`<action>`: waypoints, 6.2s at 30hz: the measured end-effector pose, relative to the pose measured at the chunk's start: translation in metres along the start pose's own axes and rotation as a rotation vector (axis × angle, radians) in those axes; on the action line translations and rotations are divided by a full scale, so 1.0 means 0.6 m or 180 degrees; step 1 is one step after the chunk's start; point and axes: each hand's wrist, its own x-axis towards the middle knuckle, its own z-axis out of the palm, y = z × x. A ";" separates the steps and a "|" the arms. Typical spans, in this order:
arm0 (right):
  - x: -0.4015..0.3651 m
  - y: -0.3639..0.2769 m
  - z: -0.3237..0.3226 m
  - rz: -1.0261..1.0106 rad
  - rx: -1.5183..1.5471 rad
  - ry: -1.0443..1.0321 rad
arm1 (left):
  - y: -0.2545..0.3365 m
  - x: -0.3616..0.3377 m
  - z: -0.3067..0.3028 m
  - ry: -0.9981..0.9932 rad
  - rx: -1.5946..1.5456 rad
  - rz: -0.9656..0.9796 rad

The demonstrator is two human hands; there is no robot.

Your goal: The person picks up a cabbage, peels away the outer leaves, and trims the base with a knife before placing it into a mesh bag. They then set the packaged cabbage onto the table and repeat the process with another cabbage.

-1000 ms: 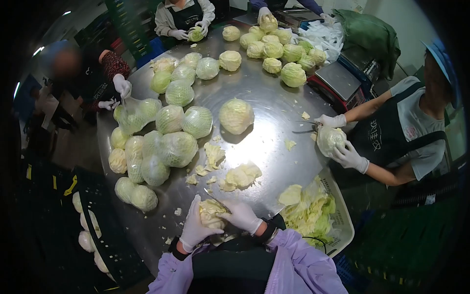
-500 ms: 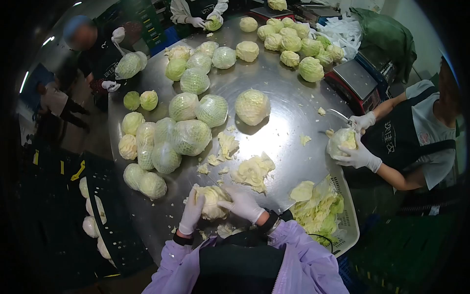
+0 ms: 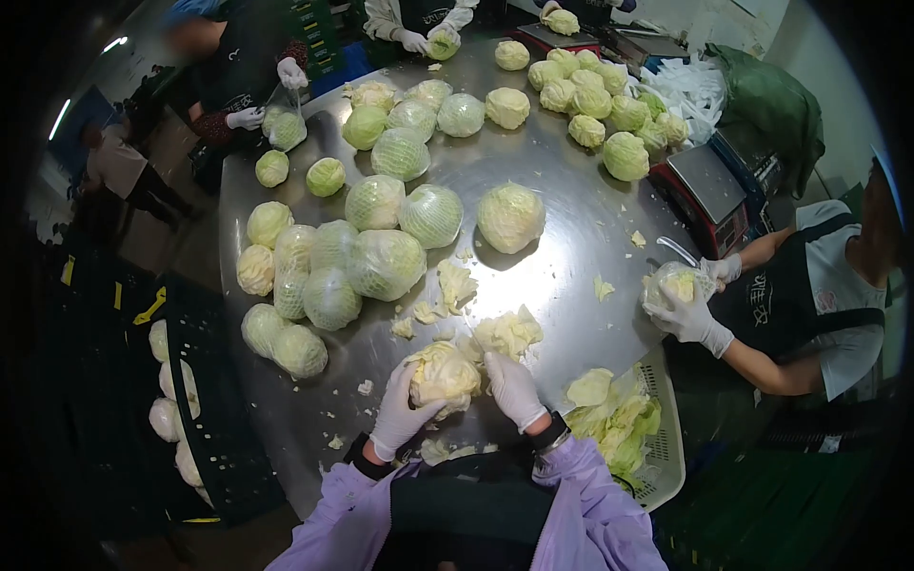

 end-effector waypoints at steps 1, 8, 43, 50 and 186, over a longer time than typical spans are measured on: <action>-0.001 0.027 0.008 -0.1009 -0.0286 0.0352 | 0.006 0.008 0.012 0.0111 -0.0153 -0.0070; -0.055 -0.031 0.020 -0.0754 -0.2017 0.0453 | 0.025 0.045 0.059 0.0094 -0.0167 -0.0053; 0.011 0.013 -0.003 -0.1388 -0.1566 0.0475 | 0.054 0.075 0.048 -0.0194 0.0091 -0.0545; 0.022 0.014 -0.003 -0.1458 -0.1718 0.0684 | 0.037 0.083 0.062 -0.0168 0.0049 -0.0518; -0.057 0.001 -0.102 -0.0549 -0.0592 0.1343 | 0.047 0.015 0.026 -0.0287 -0.1514 0.0631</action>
